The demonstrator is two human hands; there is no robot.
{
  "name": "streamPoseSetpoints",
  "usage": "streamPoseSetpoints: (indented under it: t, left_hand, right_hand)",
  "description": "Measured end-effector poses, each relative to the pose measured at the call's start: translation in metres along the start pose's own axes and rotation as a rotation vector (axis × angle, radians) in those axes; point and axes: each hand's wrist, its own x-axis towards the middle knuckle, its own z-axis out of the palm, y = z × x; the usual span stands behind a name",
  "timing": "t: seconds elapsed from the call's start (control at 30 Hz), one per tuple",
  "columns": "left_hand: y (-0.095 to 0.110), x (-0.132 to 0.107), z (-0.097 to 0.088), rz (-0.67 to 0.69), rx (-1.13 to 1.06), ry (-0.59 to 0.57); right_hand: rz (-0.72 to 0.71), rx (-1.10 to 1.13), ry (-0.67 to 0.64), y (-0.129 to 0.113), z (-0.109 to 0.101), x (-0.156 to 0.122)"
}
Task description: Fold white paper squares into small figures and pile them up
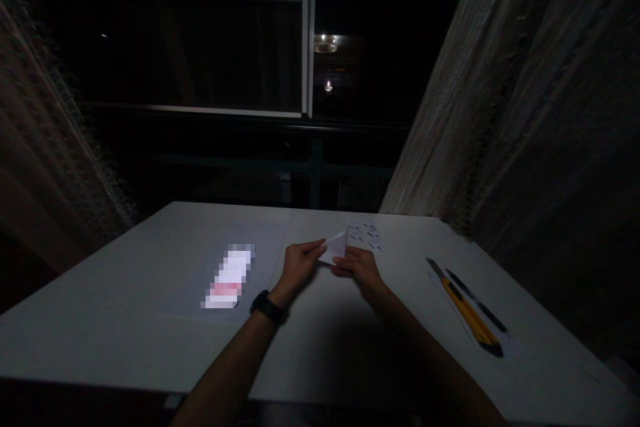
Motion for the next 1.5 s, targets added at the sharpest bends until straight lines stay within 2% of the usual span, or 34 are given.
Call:
streamPoseSetpoints:
  t: [0.23,0.5,0.9,1.5]
  left_hand:
    - [-0.0038,-0.0006,0.0013,0.009,0.042,0.026]
    - [-0.0023,-0.0004,0.0015,0.017,0.077,-0.003]
    - [-0.0075,-0.0005,0.0034,0.001,0.081,-0.025]
    - [-0.0043,-0.0035,0.0061,0.009,0.090,-0.051]
  right_hand:
    - [0.094,-0.051,0.023,-0.0019,0.0008,-0.0020]
    - [0.105,-0.023,0.030,0.0018,-0.0022,0.0000]
    - [0.030,-0.006,0.105,0.0006,-0.0047,0.0029]
    - [-0.035,0.094,0.167,-0.0020,-0.0066,0.0040]
